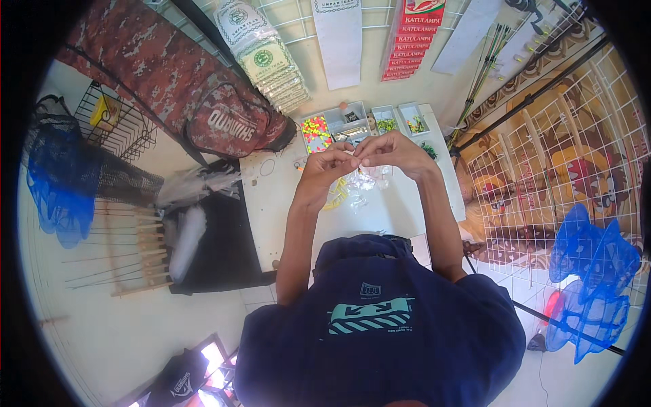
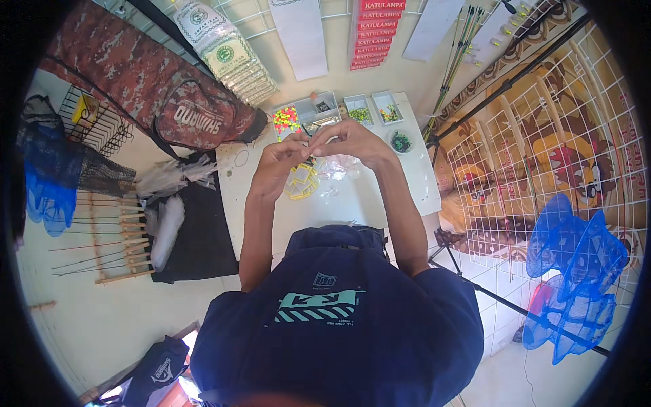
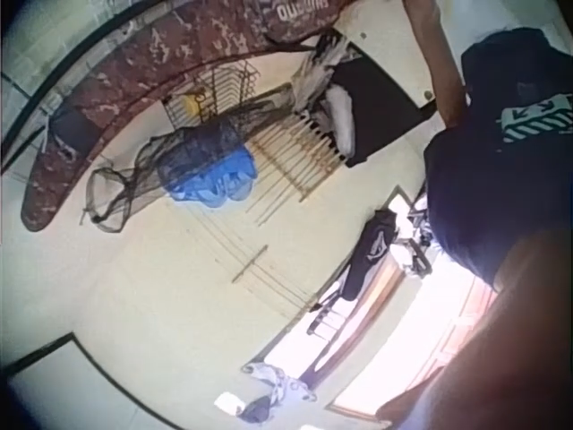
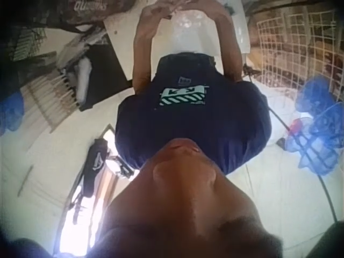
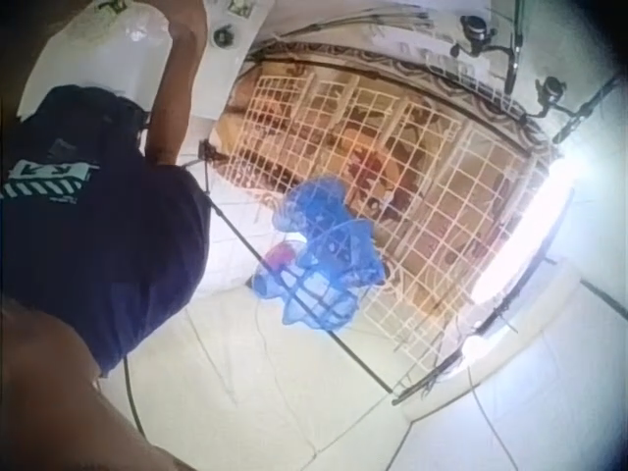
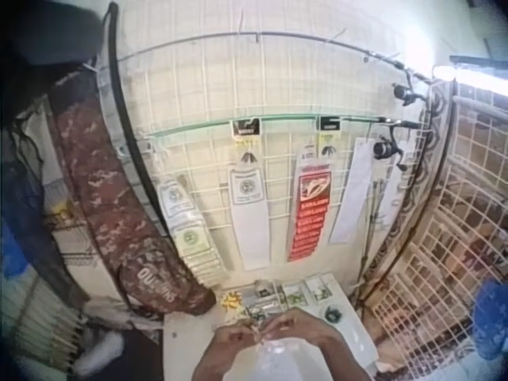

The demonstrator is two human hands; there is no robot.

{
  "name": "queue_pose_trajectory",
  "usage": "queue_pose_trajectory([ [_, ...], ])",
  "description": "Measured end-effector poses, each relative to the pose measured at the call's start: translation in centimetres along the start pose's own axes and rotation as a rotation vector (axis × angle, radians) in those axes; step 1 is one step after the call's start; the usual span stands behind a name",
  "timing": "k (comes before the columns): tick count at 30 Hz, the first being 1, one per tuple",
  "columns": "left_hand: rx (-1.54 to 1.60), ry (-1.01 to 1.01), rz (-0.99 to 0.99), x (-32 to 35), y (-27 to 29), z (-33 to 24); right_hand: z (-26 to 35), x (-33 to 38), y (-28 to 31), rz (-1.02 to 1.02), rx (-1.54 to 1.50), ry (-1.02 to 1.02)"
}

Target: Assemble fishing rigs by attaching components like hooks, swivels, and lures.

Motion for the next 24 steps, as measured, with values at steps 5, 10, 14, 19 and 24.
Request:
queue_pose_trajectory([
  [5, 0.007, 0.008, -0.002, -0.1, 0.0, -0.3, 0.3, -0.3, -0.2, 0.05, -0.001, 0.003],
  [10, -0.009, -0.002, 0.029, -0.2, -0.4, -0.6, 0.1, -0.5, -0.3, 0.078, 0.011, -0.002],
  [14, 0.01, -0.007, 0.005, -0.1, -0.3, -0.2, 0.1, -0.5, -0.4, 0.064, 0.009, 0.015],
  [19, -0.012, 0.001, 0.011, 0.1, -0.3, 0.2, -1.3, -0.5, -0.3, 0.062, 0.057, -0.068],
  [24, -0.073, -0.026, -0.005, 0.2, -0.4, 0.7, -2.4, 0.4, -0.3, -0.02, 0.056, -0.035],
])
Point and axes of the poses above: each hand's wrist, its own x-axis away from the middle knuckle, its own y-axis out of the back of the hand, z = x × y, the point moved 8 cm from there along -x, towards the middle knuckle, and after that the axes turned 13 degrees about z, right-handed, at the moved point
